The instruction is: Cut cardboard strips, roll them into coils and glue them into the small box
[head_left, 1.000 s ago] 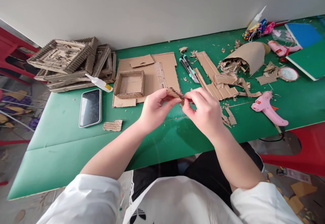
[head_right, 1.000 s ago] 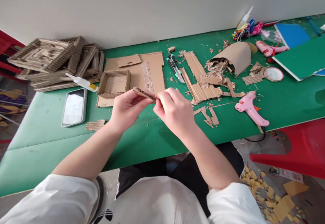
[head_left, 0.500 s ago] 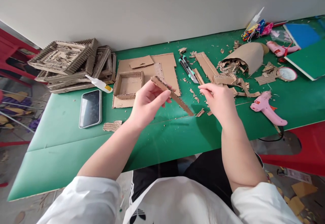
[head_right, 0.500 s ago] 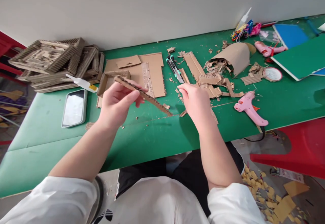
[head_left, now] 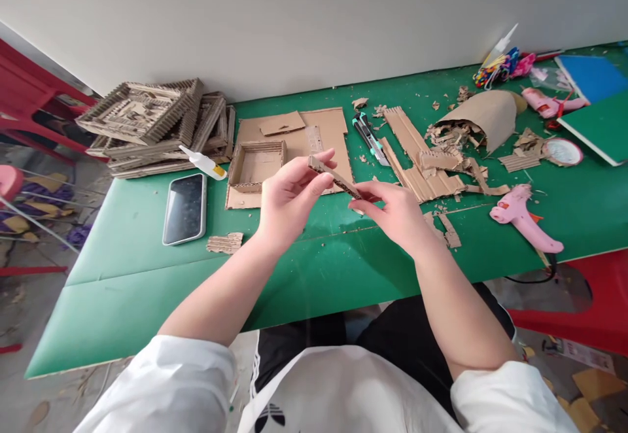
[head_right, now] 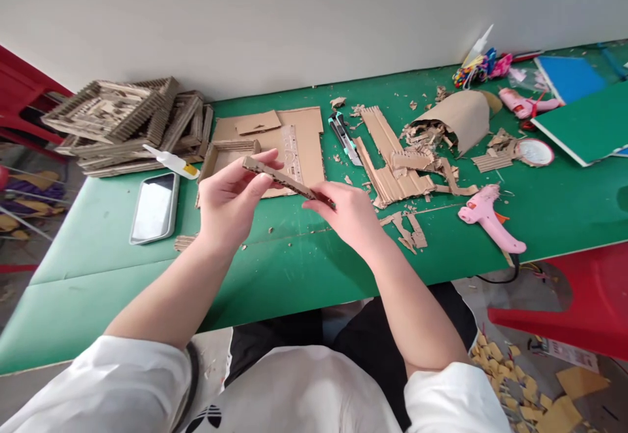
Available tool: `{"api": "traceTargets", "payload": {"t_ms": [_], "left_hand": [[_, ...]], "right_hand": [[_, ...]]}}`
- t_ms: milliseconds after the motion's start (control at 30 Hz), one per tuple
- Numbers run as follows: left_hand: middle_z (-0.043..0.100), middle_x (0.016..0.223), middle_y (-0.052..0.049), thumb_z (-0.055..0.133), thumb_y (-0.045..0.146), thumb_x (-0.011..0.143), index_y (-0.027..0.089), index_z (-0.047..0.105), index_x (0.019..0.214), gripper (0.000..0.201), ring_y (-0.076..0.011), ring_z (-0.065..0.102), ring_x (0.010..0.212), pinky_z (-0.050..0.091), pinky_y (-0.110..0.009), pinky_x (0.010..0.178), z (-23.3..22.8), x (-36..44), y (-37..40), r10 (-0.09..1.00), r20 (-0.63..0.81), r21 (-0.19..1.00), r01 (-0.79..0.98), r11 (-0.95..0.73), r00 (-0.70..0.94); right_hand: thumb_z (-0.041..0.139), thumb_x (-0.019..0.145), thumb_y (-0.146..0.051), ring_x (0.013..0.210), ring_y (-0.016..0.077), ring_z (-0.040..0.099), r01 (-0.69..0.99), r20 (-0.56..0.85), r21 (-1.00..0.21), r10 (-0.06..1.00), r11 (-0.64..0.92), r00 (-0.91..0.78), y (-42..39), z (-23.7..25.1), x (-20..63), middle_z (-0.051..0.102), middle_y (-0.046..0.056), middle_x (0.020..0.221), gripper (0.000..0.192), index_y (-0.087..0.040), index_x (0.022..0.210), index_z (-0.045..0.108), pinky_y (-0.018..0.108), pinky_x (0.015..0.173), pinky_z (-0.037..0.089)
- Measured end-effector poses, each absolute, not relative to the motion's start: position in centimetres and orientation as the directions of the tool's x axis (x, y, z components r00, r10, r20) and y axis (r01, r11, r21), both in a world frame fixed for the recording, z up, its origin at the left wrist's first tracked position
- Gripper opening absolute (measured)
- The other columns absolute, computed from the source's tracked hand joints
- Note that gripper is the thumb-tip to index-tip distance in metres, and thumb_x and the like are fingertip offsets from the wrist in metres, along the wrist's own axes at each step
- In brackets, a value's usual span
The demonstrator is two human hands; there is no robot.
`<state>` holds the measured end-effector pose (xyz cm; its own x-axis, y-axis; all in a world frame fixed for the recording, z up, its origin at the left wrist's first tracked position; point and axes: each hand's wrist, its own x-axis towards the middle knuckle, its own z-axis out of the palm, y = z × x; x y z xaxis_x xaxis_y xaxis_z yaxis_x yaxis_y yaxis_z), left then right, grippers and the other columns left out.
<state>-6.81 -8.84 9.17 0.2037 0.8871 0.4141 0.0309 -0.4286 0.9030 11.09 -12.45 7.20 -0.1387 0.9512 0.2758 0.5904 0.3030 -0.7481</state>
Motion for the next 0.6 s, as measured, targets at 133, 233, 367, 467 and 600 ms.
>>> {"api": "traceTargets", "payload": {"t_ms": [133,233,367,467,600], "left_hand": [[0.072,0.094,-0.002,0.067,0.023,0.081,0.023,0.068,0.107,0.026,-0.0127,0.067,0.082,0.056,-0.023,0.072,9.1,-6.9,-9.1,0.780,0.598,0.758,0.185,-0.625,0.184],[0.072,0.092,-0.001,0.066,0.018,0.081,0.026,0.070,0.102,0.024,-0.0115,0.065,0.076,0.053,-0.022,0.066,9.0,-7.0,-9.2,0.606,0.760,0.516,0.350,-0.782,0.234],[0.071,0.094,-0.002,0.063,0.014,0.083,0.028,0.068,0.108,0.029,-0.0119,0.064,0.076,0.051,-0.023,0.067,8.7,-6.9,-9.3,0.405,0.849,0.250,0.419,-0.873,0.339],[0.071,0.091,-0.002,0.062,0.011,0.083,0.029,0.066,0.111,0.033,-0.0101,0.062,0.069,0.049,-0.021,0.064,8.6,-6.8,-9.3,0.290,0.889,0.119,0.432,-0.894,0.354],[0.070,0.090,-0.004,0.063,0.009,0.082,0.023,0.067,0.110,0.032,-0.0098,0.062,0.068,0.050,-0.021,0.065,8.6,-6.9,-9.4,0.223,0.892,-0.002,0.498,-0.867,0.393]], "right_hand": [[0.062,0.083,-0.031,0.103,0.0193,0.063,0.648,0.558,-0.600,0.826,0.469,-0.080,-12.9,7.8,11.0,0.069,0.007,0.108,0.029,-0.021,0.110,0.063,0.034,0.087,0.051],[0.057,0.086,-0.022,0.093,0.0161,0.066,0.642,0.699,-0.540,0.715,0.544,-0.018,-14.1,9.0,10.4,0.072,0.004,0.097,0.019,-0.024,0.103,0.065,0.032,0.082,0.053],[0.056,0.085,-0.015,0.082,0.0140,0.067,0.621,0.731,-0.533,0.682,0.575,-0.004,-15.4,10.1,9.4,0.073,0.002,0.088,0.017,-0.025,0.094,0.066,0.030,0.078,0.054],[0.058,0.083,-0.014,0.078,0.0134,0.067,0.636,0.728,-0.528,0.686,0.563,-0.004,-15.5,10.2,8.9,0.073,0.002,0.084,0.014,-0.024,0.088,0.066,0.028,0.074,0.055],[0.059,0.081,-0.012,0.074,0.0129,0.067,0.642,0.758,-0.507,0.653,0.575,0.014,-15.2,9.9,8.7,0.073,0.002,0.080,0.011,-0.021,0.083,0.064,0.027,0.070,0.055]]}}
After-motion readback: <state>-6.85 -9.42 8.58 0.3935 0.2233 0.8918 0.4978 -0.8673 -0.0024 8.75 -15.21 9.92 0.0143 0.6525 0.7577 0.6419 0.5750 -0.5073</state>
